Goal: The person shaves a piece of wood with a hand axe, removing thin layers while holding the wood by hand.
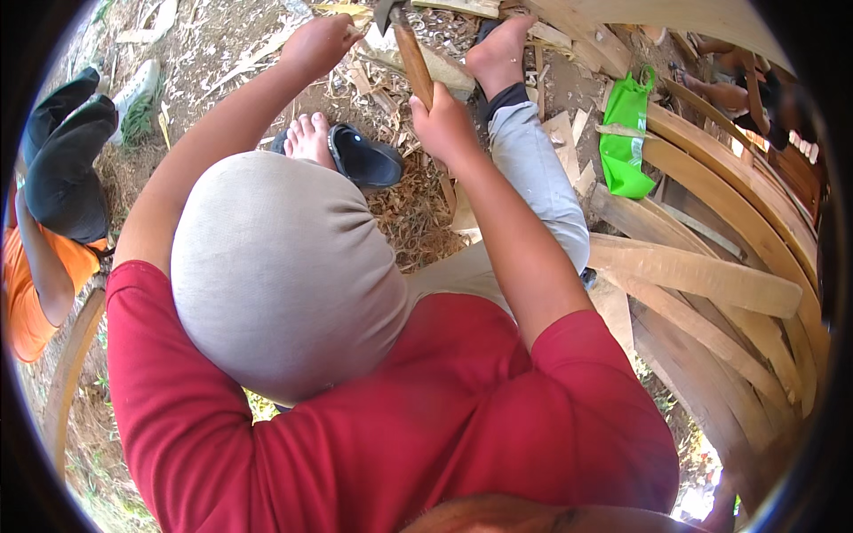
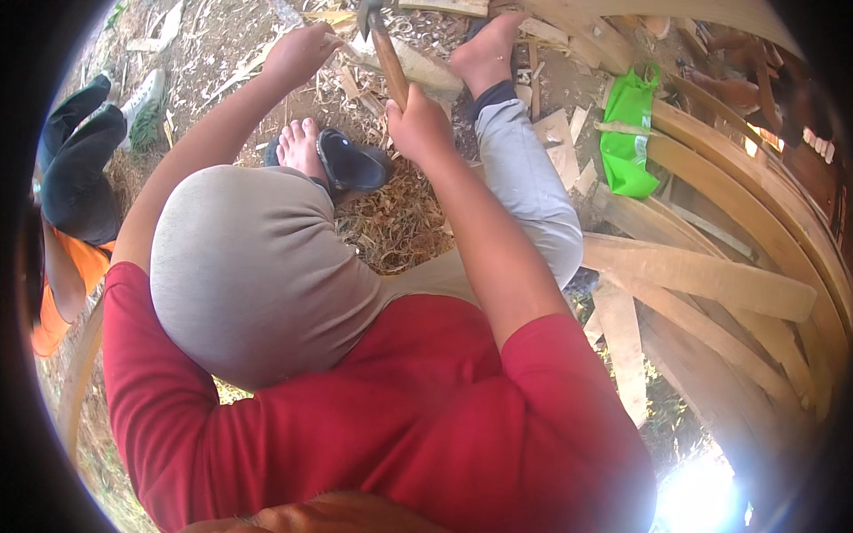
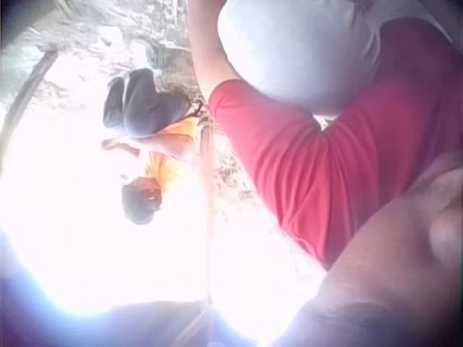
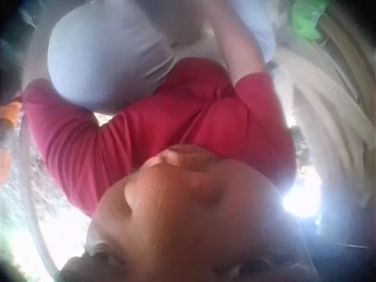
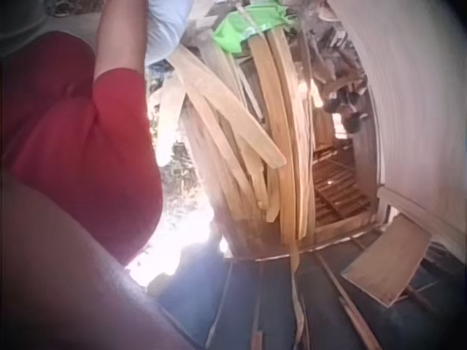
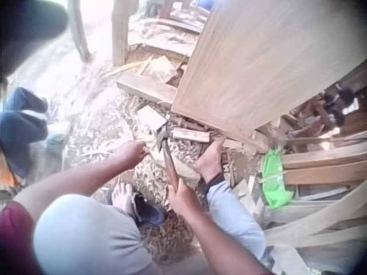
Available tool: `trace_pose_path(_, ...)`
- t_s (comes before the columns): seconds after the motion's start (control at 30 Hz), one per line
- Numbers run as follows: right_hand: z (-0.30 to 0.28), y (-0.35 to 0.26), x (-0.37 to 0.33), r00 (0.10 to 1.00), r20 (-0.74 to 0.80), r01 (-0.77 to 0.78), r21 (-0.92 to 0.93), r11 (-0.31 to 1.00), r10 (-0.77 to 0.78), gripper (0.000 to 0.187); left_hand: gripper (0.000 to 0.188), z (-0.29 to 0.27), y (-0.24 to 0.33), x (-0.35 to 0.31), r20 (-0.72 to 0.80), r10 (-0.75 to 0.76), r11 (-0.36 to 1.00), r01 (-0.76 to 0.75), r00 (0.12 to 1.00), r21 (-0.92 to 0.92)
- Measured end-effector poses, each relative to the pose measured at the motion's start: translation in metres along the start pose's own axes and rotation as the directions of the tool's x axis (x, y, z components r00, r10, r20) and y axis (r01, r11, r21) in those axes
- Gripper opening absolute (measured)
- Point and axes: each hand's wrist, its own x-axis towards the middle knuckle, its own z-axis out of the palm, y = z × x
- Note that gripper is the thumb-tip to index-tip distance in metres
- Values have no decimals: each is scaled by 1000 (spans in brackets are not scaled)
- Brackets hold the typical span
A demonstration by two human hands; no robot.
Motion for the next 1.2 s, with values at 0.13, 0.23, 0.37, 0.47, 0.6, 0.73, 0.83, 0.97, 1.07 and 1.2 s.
trace_pose_path(0.13,15,16,-1,999,41,-22,-26,999,23,41,46,-1,8,-11,45,-5,1000,5,999,0)
trace_pose_path(0.23,12,16,-3,999,-48,13,40,999,-11,39,43,2,4,-14,25,-4,1000,4,1000,-12)
trace_pose_path(0.37,18,17,-7,998,-67,27,75,997,-22,39,43,0,5,-11,34,13,999,-14,999,38)
trace_pose_path(0.47,16,24,6,999,44,-13,-77,997,17,40,43,0,7,-9,12,26,1000,-26,1000,-2)
trace_pose_path(0.6,14,17,-6,998,-36,43,1,999,-43,40,42,-2,4,-7,-1,40,999,-40,999,-6)
trace_pose_path(0.73,31,12,-14,999,32,-6,-53,999,8,40,38,2,1,-7,-9,29,999,-29,1000,26)
trace_pose_path(0.83,22,9,-6,997,43,-65,-2,998,65,39,39,3,1,-9,-4,28,999,-28,1000,-43)
trace_pose_path(0.97,29,18,-11,993,-114,58,120,991,-44,39,39,-1,2,-10,15,14,1000,-14,1000,4)
trace_pose_path(1.07,25,13,-7,997,-49,65,72,995,-62,39,39,-2,5,-13,28,-12,1000,12,1000,4)
trace_pose_path(1.2,20,17,12,991,-74,113,-6,994,-113,41,40,-4,2,-7,10,-5,1000,5,1000,-3)
